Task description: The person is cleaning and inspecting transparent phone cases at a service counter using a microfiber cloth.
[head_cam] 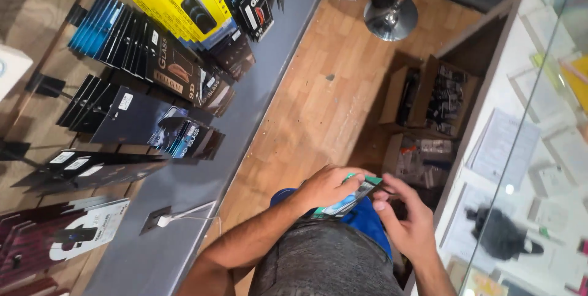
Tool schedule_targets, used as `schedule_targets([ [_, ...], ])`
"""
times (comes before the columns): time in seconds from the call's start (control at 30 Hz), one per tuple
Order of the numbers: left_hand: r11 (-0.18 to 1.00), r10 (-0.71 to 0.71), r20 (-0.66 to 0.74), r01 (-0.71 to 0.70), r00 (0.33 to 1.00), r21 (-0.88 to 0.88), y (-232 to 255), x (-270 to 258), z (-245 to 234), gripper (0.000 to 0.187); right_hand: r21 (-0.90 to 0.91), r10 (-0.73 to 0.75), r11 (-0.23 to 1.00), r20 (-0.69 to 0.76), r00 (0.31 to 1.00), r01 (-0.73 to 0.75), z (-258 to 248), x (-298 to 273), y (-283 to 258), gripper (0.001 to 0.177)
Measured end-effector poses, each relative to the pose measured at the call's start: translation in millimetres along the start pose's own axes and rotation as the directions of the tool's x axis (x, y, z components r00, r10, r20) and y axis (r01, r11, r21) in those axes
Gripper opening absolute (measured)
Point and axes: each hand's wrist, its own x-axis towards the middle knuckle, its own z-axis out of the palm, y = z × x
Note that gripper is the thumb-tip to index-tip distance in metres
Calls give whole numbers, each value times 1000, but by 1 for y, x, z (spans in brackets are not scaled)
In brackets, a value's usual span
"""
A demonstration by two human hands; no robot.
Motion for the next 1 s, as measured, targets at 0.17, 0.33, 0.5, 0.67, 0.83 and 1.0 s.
schedule_targets([
  [0.17, 997, 72, -166, -68, 983, 29, -15, 24, -14, 38, -87, -226, 965, 214, 950, 249, -3, 75, -5, 19],
  [0.33, 994, -112, -382, 103, 917, -46, 11, 53, -34, 43, 43, -502, 855, 318, 804, 516, -12, 146, -1, 12],
  [0.5, 980, -165, -579, 66, 799, -188, 24, 101, -34, 51, 168, -566, 823, 320, 760, 542, -38, 203, -4, 14],
  [0.67, 956, -256, -737, 52, 625, -288, 52, 139, -37, 53, 258, -657, 754, 276, 702, 604, -51, 251, 2, 16],
  [0.83, 994, 75, -930, 50, 359, 99, 61, 153, -56, 48, 304, -772, 636, 238, 590, 709, -44, 286, -3, 17],
  [1.0, 999, 46, -957, 9, 288, 50, 52, 161, -77, 53, 345, -809, 586, 203, 551, 733, -24, 313, -5, 17],
])
